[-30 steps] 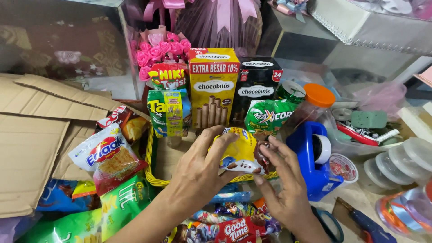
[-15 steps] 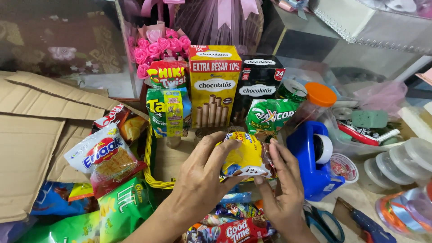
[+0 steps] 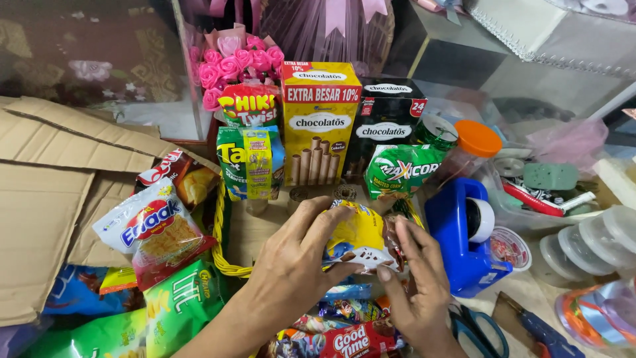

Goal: Arranging various snack items like chocolate wafers and chips into a yellow gift basket.

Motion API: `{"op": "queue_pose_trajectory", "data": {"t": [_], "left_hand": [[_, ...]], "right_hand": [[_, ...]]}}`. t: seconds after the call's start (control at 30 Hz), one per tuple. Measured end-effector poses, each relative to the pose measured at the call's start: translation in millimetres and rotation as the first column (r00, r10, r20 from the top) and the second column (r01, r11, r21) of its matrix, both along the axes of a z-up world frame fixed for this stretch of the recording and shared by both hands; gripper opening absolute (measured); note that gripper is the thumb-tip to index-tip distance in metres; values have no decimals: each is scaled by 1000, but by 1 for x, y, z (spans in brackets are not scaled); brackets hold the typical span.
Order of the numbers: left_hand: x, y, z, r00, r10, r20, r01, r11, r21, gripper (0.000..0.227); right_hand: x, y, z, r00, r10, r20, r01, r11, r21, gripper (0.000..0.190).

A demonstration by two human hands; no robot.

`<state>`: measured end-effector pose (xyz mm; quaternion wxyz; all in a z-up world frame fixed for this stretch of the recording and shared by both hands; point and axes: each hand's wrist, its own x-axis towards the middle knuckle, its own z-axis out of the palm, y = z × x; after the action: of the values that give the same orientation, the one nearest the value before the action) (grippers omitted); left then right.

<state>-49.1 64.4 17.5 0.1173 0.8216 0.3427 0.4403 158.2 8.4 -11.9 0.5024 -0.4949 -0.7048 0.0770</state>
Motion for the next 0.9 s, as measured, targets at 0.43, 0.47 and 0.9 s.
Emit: {"op": "queue_pose_trajectory", "data": {"t": [0.43,0.47,0.9], "left_hand": [[1,-2,-3,998,4,-68,-7,999,-54,66],[1,-2,-3,998,3,-69,-7,998,-54,66],[-2,1,1,999,-38,20,41,985,-165,76]], "right_hand": [[7,1,-5,997,-36,67,29,993,110,43],[7,2,-5,997,-37,66,29,994,110,43],[8,-1,-3,1000,9,24,-11,994,110,39]]}}
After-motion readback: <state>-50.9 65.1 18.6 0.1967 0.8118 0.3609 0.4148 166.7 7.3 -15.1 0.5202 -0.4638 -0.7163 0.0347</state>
